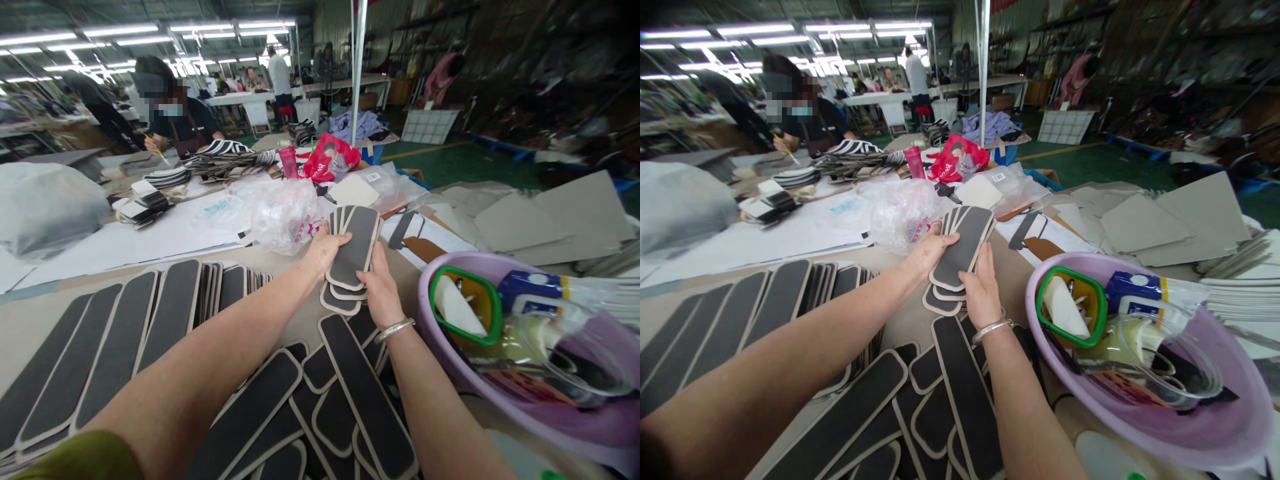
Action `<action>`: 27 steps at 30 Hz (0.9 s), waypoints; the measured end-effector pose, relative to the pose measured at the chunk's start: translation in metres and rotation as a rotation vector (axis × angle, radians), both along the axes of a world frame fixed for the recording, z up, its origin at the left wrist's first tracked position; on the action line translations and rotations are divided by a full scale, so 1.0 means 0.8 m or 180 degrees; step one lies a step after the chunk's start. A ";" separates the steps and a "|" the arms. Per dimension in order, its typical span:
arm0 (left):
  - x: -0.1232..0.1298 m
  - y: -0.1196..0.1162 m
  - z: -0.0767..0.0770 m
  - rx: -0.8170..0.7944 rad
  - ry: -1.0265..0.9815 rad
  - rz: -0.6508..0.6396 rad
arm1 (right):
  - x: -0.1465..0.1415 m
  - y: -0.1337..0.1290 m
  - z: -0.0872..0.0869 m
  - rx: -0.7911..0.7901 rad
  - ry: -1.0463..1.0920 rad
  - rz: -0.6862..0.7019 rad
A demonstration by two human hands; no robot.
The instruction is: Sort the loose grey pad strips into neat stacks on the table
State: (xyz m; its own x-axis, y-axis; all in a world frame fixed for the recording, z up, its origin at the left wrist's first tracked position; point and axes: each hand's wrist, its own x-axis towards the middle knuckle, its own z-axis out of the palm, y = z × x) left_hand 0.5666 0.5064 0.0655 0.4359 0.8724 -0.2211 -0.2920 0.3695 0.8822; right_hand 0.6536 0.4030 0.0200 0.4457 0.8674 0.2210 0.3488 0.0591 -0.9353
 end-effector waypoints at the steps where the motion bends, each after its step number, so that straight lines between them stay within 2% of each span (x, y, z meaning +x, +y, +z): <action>1: -0.001 0.000 0.000 0.0160 0.0107 -0.0021 | -0.002 -0.002 0.000 0.0053 -0.0039 0.0032; 3: -0.002 0.003 0.000 0.0376 0.0290 -0.0048 | -0.004 -0.007 0.001 0.0120 -0.0030 0.0096; 6: -0.004 0.007 -0.002 0.0440 0.0264 -0.0165 | -0.009 -0.024 0.010 0.0153 -0.0067 0.0159; 11: -0.006 0.010 -0.003 0.0470 0.0491 -0.0265 | -0.020 -0.056 0.017 0.0131 -0.0979 0.0574; 15: -0.007 0.005 0.000 0.0533 0.0529 -0.0297 | -0.015 -0.056 0.008 0.0414 -0.1344 0.0575; 21: -0.004 -0.004 0.003 0.0533 0.0347 -0.0482 | -0.005 -0.049 0.011 0.0532 -0.1279 0.0579; 27: -0.004 -0.015 -0.003 0.0407 -0.0036 -0.0301 | -0.005 -0.057 0.007 0.0325 -0.0764 0.0472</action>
